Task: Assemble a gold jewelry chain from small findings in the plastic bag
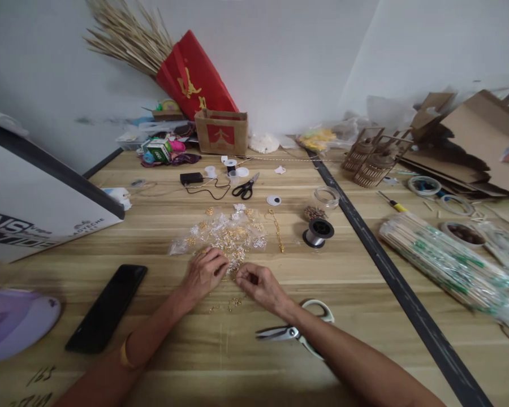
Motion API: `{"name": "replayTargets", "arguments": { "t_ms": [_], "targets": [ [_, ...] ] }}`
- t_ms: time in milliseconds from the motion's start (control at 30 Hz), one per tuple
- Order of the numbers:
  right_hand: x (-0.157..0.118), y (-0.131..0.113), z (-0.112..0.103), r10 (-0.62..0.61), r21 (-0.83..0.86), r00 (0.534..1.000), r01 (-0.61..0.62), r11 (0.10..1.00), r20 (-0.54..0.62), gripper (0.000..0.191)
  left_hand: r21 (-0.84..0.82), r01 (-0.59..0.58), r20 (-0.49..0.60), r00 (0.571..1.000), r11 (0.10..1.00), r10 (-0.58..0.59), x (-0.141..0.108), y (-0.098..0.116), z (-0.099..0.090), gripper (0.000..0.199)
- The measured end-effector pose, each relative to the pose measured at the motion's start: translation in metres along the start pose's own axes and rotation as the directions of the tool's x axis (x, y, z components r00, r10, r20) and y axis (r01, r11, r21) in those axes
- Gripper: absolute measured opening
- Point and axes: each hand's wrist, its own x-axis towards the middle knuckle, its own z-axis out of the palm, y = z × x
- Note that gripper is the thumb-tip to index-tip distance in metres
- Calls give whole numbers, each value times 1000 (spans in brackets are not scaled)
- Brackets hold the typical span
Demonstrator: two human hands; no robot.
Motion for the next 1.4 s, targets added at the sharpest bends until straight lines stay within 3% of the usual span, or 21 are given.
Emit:
{"name": "replayTargets", "arguments": {
  "t_ms": [567,867,1000,1233,1400],
  "targets": [
    [0,-8,-2,44,56,999,-44,997,3,35,-172,11,-124,992,985,-33,1,-3,0,13],
    [-4,-14,-8,29,191,991,-55,980,134,31,-268,9,-173,983,964,-58,1,-5,2,15],
    [-3,-9,-11,54,295,986,-99,950,157,27,-303,21,-169,983,953,-76,0,-7,2,16],
    [0,-5,-13,76,542,992,-119,832,100,23,-352,72,-151,980,933,-133,1,-11,0,11],
    [4,-6,-21,119,626,991,-127,769,54,20,-412,89,-147,976,907,-162,1,-11,0,8]
  ]
}}
